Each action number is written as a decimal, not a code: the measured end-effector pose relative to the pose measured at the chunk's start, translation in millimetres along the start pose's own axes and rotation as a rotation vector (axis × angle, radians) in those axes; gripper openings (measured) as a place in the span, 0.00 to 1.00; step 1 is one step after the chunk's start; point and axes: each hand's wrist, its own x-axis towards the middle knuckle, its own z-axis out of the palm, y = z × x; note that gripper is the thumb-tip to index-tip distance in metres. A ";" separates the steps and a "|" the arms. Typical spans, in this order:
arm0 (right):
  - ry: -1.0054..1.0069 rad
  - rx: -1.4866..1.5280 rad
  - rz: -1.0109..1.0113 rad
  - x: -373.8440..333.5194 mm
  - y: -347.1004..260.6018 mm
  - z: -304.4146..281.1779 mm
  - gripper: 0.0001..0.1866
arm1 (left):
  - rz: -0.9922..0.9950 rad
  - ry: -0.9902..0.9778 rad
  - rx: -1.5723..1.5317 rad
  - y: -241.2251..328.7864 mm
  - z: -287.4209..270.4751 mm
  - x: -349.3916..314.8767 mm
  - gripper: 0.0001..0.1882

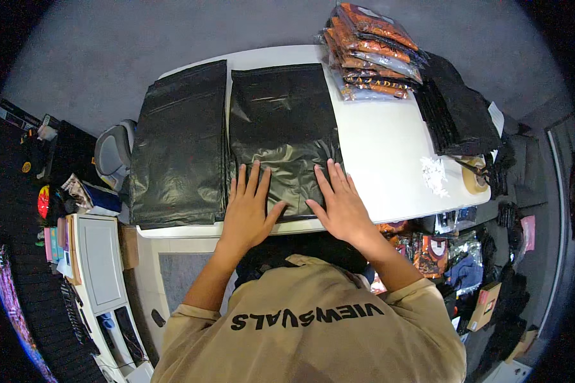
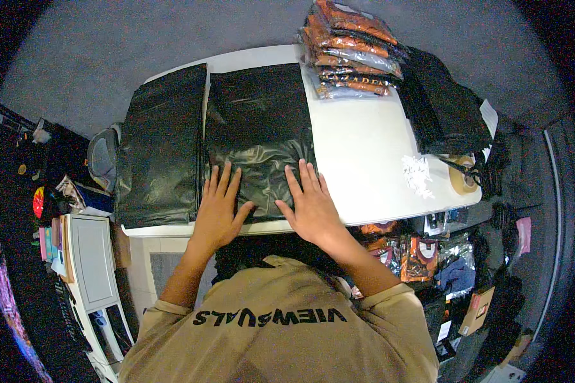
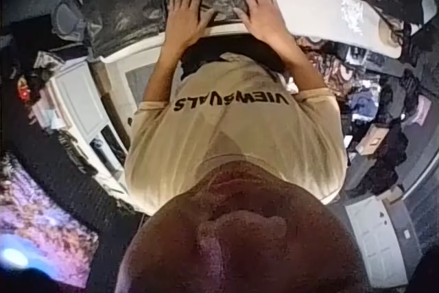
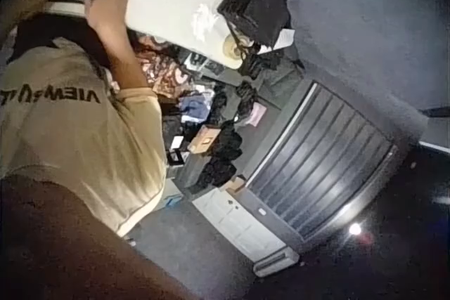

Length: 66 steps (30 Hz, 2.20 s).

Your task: The person is packaging a shirt into a black plastic mailer and sealing it with tape.

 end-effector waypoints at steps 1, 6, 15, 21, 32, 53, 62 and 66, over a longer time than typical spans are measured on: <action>-0.001 -0.041 -0.014 4.6 -4.4 -6.6 0.39 | 0.017 0.030 0.010 1.6 -5.6 3.7 0.42; 0.068 -0.120 -0.131 77.3 -30.9 -9.5 0.35 | 0.106 0.145 0.018 -14.3 -2.7 66.3 0.37; -0.038 -0.151 0.087 131.9 7.2 4.9 0.39 | -0.111 0.043 0.007 -64.7 5.0 104.6 0.38; -0.074 -0.146 -0.068 151.8 -9.0 16.4 0.39 | 0.035 0.073 0.011 -57.5 15.4 132.8 0.37; -0.012 -0.212 0.047 192.8 11.7 23.6 0.43 | -0.034 0.090 0.092 -89.3 18.2 172.3 0.36; 0.249 -0.256 0.085 292.3 68.0 40.6 0.39 | 0.006 0.219 0.195 -128.5 41.1 278.6 0.39; 0.219 -0.275 0.133 324.7 76.2 29.6 0.40 | -0.062 0.229 0.198 -136.5 40.4 302.0 0.40; 0.227 -0.285 0.001 312.6 69.5 37.1 0.40 | 0.000 0.245 0.165 -130.5 43.5 293.7 0.41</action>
